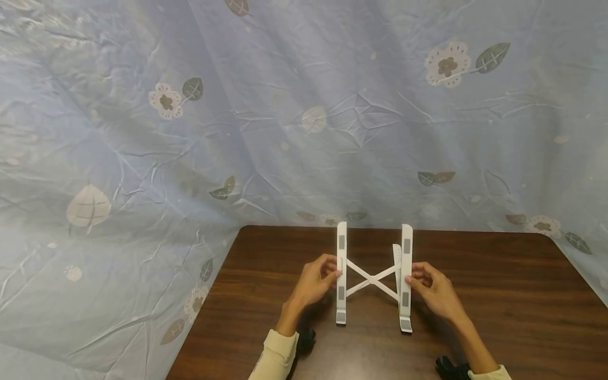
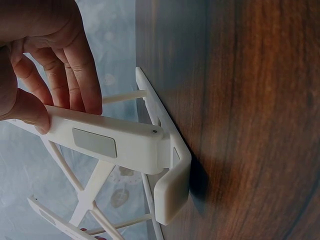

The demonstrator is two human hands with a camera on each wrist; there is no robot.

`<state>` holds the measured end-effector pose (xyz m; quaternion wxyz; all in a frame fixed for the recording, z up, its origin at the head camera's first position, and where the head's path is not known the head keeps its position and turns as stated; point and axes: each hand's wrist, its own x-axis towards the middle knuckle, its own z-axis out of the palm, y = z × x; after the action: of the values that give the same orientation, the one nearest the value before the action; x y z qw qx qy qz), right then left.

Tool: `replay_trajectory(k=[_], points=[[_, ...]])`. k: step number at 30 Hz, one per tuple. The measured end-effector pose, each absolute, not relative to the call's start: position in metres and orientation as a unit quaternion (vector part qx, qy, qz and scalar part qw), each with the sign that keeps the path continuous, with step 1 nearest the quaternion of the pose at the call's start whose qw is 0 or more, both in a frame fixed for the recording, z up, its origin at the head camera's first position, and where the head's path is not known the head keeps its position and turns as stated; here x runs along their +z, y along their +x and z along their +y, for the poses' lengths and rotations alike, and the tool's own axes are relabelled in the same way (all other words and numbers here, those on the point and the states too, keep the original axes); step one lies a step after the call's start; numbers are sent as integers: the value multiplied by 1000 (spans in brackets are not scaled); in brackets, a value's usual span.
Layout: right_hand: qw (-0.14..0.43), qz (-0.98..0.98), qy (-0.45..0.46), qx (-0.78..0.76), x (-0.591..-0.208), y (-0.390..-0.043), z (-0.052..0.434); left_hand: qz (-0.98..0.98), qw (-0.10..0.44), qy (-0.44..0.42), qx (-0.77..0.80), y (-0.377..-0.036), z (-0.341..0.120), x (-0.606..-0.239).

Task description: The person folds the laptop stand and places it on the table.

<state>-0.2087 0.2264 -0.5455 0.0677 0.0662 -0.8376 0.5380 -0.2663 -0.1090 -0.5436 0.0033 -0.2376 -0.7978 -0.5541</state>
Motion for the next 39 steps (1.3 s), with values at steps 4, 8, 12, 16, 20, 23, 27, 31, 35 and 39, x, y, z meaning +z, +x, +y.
replay_trajectory(k=[4, 8, 12, 16, 20, 23, 27, 31, 35, 39], points=[[77, -839, 69, 534, -547, -211, 226, -795, 8, -237, -559, -266, -109, -544], [79, -837, 71, 537, -546, -212, 225, -793, 15, -235, -562, -266, -109, -543], [74, -838, 69, 535, -545, -211, 224, -794, 20, -228, -564, -264, -108, -545], [73, -841, 68, 532, -547, -209, 224, -796, 27, -224, -562, -263, -107, -549], [76, -837, 68, 537, -549, -209, 224, -795, 32, -226, -562, -262, -107, -551], [79, -835, 67, 541, -550, -209, 224, -793, 32, -226, -565, -262, -106, -551], [84, -836, 62, 538, -549, -209, 223, -790, 31, -226, -569, -264, -105, -551], [86, -837, 60, 537, -550, -209, 223, -793, 32, -225, -564, -265, -104, -551], [87, -834, 61, 541, -550, -208, 222, -795, 33, -226, -561, -265, -104, -551], [94, -838, 62, 534, -549, -208, 222, -797, 36, -230, -557, -265, -105, -550]])
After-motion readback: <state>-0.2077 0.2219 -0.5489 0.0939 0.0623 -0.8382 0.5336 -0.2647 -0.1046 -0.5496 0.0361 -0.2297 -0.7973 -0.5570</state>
